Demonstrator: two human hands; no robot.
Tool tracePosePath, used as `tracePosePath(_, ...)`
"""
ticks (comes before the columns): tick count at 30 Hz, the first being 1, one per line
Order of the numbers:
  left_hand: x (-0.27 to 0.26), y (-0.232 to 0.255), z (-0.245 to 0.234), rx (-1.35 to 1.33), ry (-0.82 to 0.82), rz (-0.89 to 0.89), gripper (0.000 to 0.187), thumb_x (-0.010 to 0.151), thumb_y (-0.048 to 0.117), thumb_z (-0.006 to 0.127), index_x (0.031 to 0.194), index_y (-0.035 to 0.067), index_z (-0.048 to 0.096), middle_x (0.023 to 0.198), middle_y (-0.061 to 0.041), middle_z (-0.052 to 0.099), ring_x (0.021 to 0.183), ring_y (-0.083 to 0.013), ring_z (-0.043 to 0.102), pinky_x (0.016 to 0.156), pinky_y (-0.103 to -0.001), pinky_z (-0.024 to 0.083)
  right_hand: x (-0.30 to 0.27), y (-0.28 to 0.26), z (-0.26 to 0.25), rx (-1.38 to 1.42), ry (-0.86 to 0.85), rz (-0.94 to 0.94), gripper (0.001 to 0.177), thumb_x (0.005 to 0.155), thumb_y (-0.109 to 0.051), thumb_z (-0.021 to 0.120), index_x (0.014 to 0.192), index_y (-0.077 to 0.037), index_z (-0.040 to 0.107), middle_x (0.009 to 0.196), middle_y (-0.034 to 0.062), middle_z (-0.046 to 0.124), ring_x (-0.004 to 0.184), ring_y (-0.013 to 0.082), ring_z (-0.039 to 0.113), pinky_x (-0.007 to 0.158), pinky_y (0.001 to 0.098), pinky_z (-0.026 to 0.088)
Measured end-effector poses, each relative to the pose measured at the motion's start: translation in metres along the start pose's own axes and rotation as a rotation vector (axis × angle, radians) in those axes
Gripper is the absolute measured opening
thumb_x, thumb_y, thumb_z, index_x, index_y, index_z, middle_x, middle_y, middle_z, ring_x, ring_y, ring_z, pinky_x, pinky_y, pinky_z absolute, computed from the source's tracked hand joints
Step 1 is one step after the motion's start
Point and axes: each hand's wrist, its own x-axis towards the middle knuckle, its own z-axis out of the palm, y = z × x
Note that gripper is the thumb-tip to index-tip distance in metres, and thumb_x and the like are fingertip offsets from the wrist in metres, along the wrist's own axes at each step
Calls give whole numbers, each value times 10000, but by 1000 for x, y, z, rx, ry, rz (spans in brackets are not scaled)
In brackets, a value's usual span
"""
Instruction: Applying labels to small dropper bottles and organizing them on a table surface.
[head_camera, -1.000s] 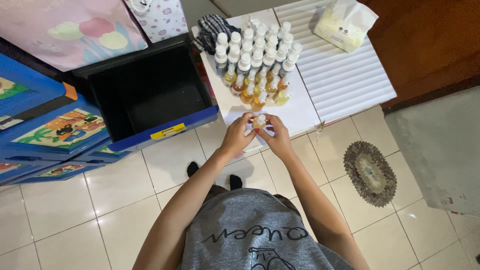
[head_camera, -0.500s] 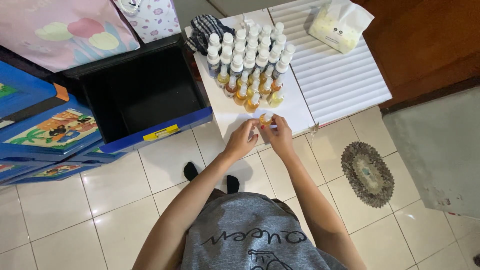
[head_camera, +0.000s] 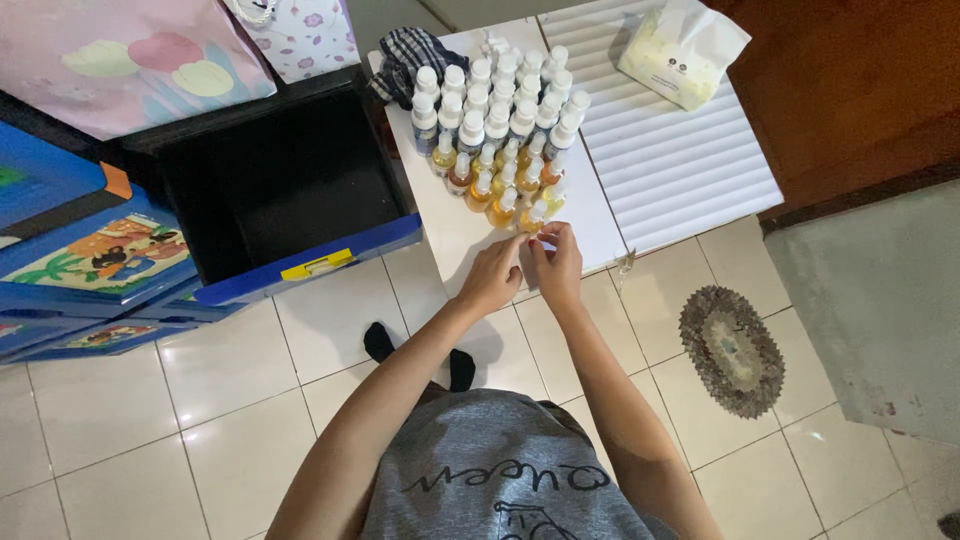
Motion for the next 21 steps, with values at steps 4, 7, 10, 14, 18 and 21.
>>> tracePosePath(4, 9, 6, 0, 33, 9, -34, 737, 807, -29, 591, 1512, 74, 405, 1325, -212, 625, 1206, -393, 602, 984, -514, 465, -1, -7, -2, -19, -20, -24, 253, 943, 23, 625, 1189, -32, 606, 1125, 130, 692, 1063, 229, 718, 767, 333, 599)
tracePosePath(7, 14, -1, 5, -15, -46, -92, 785, 828, -33, 563, 1573, 80, 344, 1385, -222, 598, 1191, -392, 600, 1008, -490, 489, -1, -7, -3, -58, -32, -52, 347, 946, 25, 620, 1283, -54, 644, 1176, 144, 702, 1061, 245, 716, 780, 343, 586)
tracePosePath(10, 13, -12, 13, -3, -6, -56, 806, 822, -36, 572, 1579, 78, 319, 1431, -229, 568, 1253, -399, 577, 1040, -488, 474, -3, -6, -3, -86, -50, -79, 428, 941, 32, 620, 1355, -77, 627, 1222, 156, 702, 1096, 258, 712, 800, 342, 587)
tracePosePath(14, 12, -4, 8, -30, 17, -14, 854, 795, -55, 559, 1596, 80, 294, 1475, -222, 543, 1283, -400, 555, 1068, -480, 465, -4, -9, -5, -83, -64, -79, 474, 928, 45, 605, 1383, -89, 621, 1250, 160, 701, 1102, 265, 712, 817, 346, 588)
tracePosePath(18, 7, 3, 0, -71, 5, -38, 849, 819, -50, 572, 1605, 89, 282, 1474, -220, 541, 1282, -395, 549, 1058, -476, 464, -7, -17, -7, -82, -84, -75, 485, 920, 43, 611, 1388, -87, 606, 1253, 163, 689, 1117, 271, 699, 818, 349, 582)
tracePosePath(21, 3, 16, -12, -81, -37, -139, 801, 833, -41, 568, 1587, 103, 339, 1428, -201, 572, 1254, -376, 572, 1047, -462, 475, -12, -17, -5, -56, -69, -98, 462, 922, 47, 601, 1366, -78, 623, 1260, 156, 693, 1123, 265, 703, 845, 355, 586)
